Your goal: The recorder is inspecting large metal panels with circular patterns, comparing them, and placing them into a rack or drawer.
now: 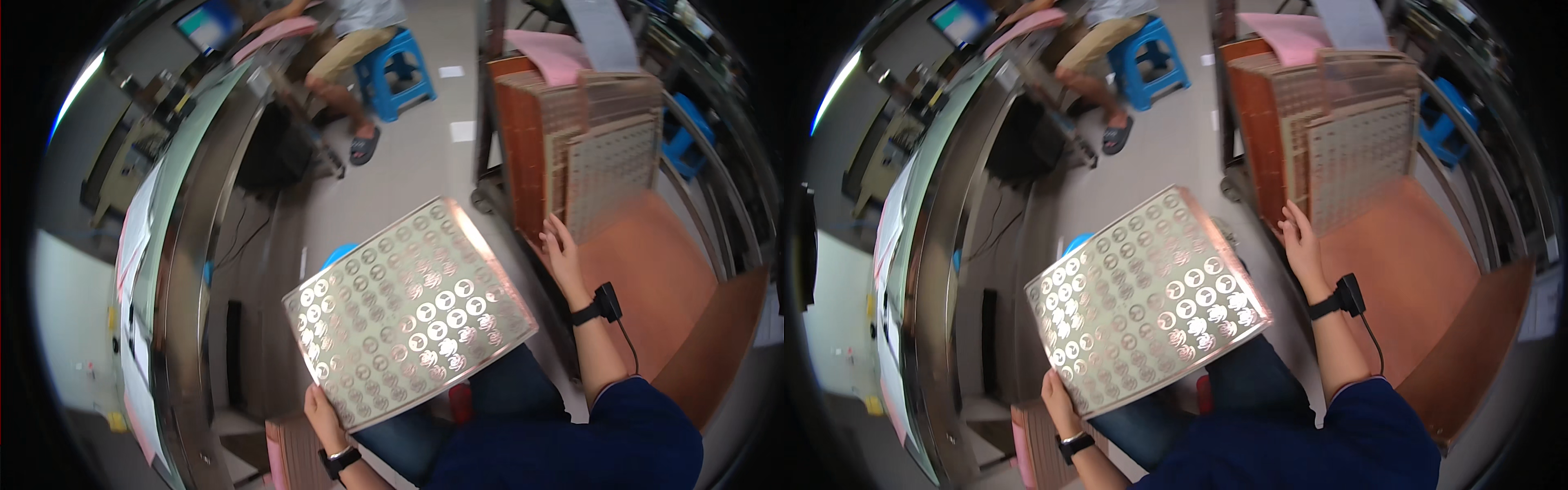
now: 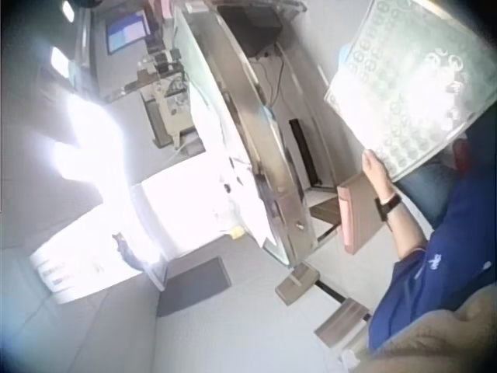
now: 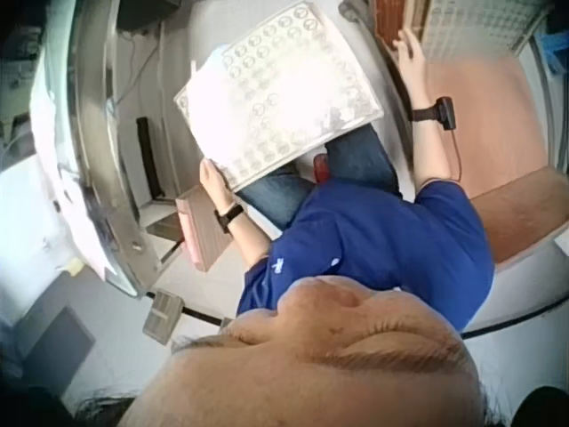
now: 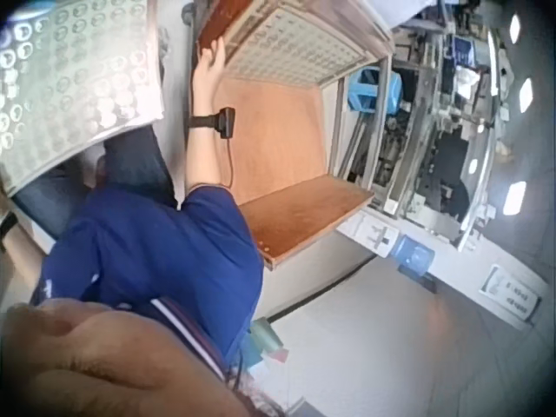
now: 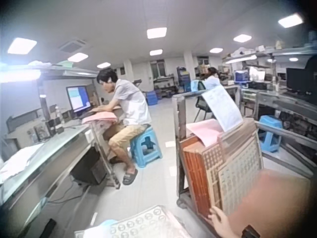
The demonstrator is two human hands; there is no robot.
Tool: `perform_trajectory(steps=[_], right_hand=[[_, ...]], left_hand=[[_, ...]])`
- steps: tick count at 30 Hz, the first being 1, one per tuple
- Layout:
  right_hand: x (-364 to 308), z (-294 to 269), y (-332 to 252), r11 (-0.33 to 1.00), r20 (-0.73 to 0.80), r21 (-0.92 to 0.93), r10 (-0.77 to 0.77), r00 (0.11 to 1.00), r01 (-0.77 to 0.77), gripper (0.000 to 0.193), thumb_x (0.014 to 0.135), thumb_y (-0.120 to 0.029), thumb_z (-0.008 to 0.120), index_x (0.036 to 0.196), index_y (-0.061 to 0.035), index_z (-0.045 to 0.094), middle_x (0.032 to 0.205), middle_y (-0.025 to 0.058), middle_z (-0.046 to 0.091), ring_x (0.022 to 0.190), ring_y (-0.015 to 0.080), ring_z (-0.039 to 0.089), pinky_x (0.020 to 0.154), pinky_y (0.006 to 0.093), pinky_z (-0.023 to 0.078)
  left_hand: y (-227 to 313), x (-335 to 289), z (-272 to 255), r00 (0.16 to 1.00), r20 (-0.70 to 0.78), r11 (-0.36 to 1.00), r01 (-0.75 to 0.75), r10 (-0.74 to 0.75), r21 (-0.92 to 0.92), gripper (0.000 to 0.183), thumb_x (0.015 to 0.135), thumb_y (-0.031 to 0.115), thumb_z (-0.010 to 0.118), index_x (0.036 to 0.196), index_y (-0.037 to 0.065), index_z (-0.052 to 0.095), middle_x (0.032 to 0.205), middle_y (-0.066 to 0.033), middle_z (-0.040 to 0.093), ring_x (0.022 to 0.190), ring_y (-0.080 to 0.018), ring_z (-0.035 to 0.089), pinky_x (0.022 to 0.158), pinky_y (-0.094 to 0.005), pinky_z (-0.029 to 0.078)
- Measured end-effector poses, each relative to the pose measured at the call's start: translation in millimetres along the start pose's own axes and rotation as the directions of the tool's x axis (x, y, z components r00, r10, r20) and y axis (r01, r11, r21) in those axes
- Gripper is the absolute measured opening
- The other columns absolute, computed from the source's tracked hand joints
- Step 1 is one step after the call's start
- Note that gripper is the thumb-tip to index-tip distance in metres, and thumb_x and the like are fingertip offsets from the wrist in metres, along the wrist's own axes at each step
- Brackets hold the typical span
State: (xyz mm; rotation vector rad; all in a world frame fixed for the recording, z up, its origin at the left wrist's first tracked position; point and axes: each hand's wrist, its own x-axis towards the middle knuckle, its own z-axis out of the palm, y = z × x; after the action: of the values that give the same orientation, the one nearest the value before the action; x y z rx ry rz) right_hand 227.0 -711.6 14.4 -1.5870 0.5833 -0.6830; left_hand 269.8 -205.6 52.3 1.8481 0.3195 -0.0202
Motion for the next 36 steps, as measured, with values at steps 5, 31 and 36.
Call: perform_trajectory(steps=[5, 31, 36], right_hand=[[-49.5, 64.3, -59.0, 0.715, 0.445, -0.514, -0.251, 0.860, 0.475, 0.042, 0.089, -0.007, 0.050, 0.130, -0.0007, 0.043, 0.129, 0.0211, 0.048, 0.118, 0.0330, 0.049, 0.098, 0.0362, 0.038], [-76.2, 67.7, -116.2, 0.628, 0.580, 0.590, 0.108, 0.807, -0.507, 0.045, 0.094, -0.008, 0.043, 0.136, 0.0009, 0.031, 0.130, 0.0129, 0.048, 0.117, 0.0209, 0.049, 0.097, 0.0325, 0.041], [-137.4, 104.5, -124.1, 0.600, 0.775, 0.461, 0.087, 0.626, -0.654, 0.044, 0.093, -0.010, 0.047, 0.134, -0.0008, 0.033, 0.132, 0.0136, 0.045, 0.120, 0.0254, 0.047, 0.099, 0.0411, 0.041]], left_hand=[[9.5, -15.7, 12.1, 0.997, -0.044, 0.987, -0.052, 0.059, 0.151, 0.034, 0.097, 0.018, 0.041, 0.111, -0.008, 0.055, 0.099, -0.0097, 0.062, 0.090, -0.0136, 0.054, 0.083, -0.0265, 0.042], [88.5, -26.2, -3.5, 0.950, 0.123, 0.251, 0.050, 0.286, -0.967, 0.046, 0.097, 0.032, 0.039, 0.130, -0.001, 0.039, 0.135, -0.0138, 0.043, 0.123, -0.0242, 0.044, 0.104, -0.0362, 0.034], [100.8, -59.2, 63.9, 0.980, 0.085, 0.273, 0.033, 0.181, -0.961, 0.041, 0.098, 0.026, 0.039, 0.132, 0.002, 0.036, 0.133, -0.0146, 0.044, 0.119, -0.0250, 0.047, 0.099, -0.0383, 0.041]])
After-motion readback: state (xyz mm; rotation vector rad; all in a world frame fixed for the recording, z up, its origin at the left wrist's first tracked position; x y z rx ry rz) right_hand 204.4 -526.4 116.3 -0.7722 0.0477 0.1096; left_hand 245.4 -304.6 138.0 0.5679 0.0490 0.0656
